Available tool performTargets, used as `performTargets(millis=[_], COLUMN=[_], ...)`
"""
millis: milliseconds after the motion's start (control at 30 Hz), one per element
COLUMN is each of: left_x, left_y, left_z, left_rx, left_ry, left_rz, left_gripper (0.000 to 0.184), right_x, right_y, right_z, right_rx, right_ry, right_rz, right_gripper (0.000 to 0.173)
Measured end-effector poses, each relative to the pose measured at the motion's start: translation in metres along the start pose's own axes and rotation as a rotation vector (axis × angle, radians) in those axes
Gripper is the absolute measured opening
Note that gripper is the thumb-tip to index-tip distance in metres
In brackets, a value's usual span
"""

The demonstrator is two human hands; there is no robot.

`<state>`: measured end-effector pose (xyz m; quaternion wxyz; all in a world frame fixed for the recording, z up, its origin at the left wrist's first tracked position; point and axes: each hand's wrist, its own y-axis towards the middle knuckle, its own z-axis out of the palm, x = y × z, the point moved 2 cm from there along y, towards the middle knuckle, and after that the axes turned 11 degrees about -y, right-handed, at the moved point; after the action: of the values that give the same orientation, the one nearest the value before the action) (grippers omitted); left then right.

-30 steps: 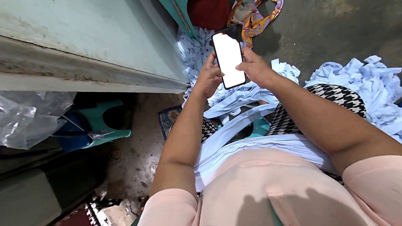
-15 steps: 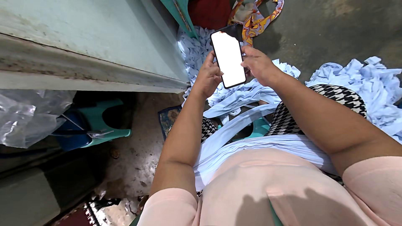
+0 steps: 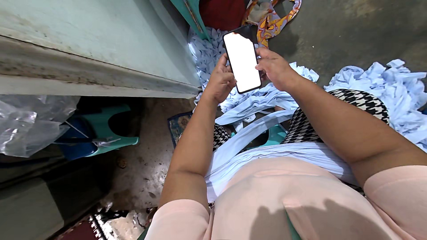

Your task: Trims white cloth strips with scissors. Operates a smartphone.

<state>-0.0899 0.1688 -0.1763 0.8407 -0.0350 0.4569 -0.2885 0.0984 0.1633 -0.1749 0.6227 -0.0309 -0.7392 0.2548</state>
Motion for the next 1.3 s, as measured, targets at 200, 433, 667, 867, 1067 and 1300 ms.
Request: performTargets(millis=[200, 433, 667, 867, 1067, 1300], left_x=[0.001, 0.003, 0.005, 0.004, 0.004, 0.001], left_y=[0.000, 0.001, 0.001, 0.001, 0.001, 0.001], left_z=[0.001, 0.000, 0.001, -0.001, -0.001, -0.002], left_rx=[-0.016, -0.014, 0.005, -0.003, -0.009, -0.017], left_ry=[-0.002, -0.009, 0.003, 0.010, -0.013, -0.022], left_rz=[0.000, -0.002, -0.007, -0.006, 0.010, 0.025], left_gripper=[0.077, 0.076, 0.077, 0.077, 0.081, 0.082], right_x=[-0.001, -0.012, -0.018, -0.018, -0.016, -0.006], right_y=[0.000, 0.004, 0.003, 0.006, 0.005, 0.002], right_z=[0.000, 0.009, 0.017, 0.013, 0.012, 0.007], right_rx=[-0.003, -0.001, -0.065, -0.020, -0.001, 0.073], right_ry=[0.019, -0.038, -0.204, -0.155, -0.126, -0.052], right_rz=[-0.001, -0.087, -0.102, -0.130, -0.124, -0.101], right_gripper=[0.044, 0.064, 0.093, 0.080, 0.078, 0.079])
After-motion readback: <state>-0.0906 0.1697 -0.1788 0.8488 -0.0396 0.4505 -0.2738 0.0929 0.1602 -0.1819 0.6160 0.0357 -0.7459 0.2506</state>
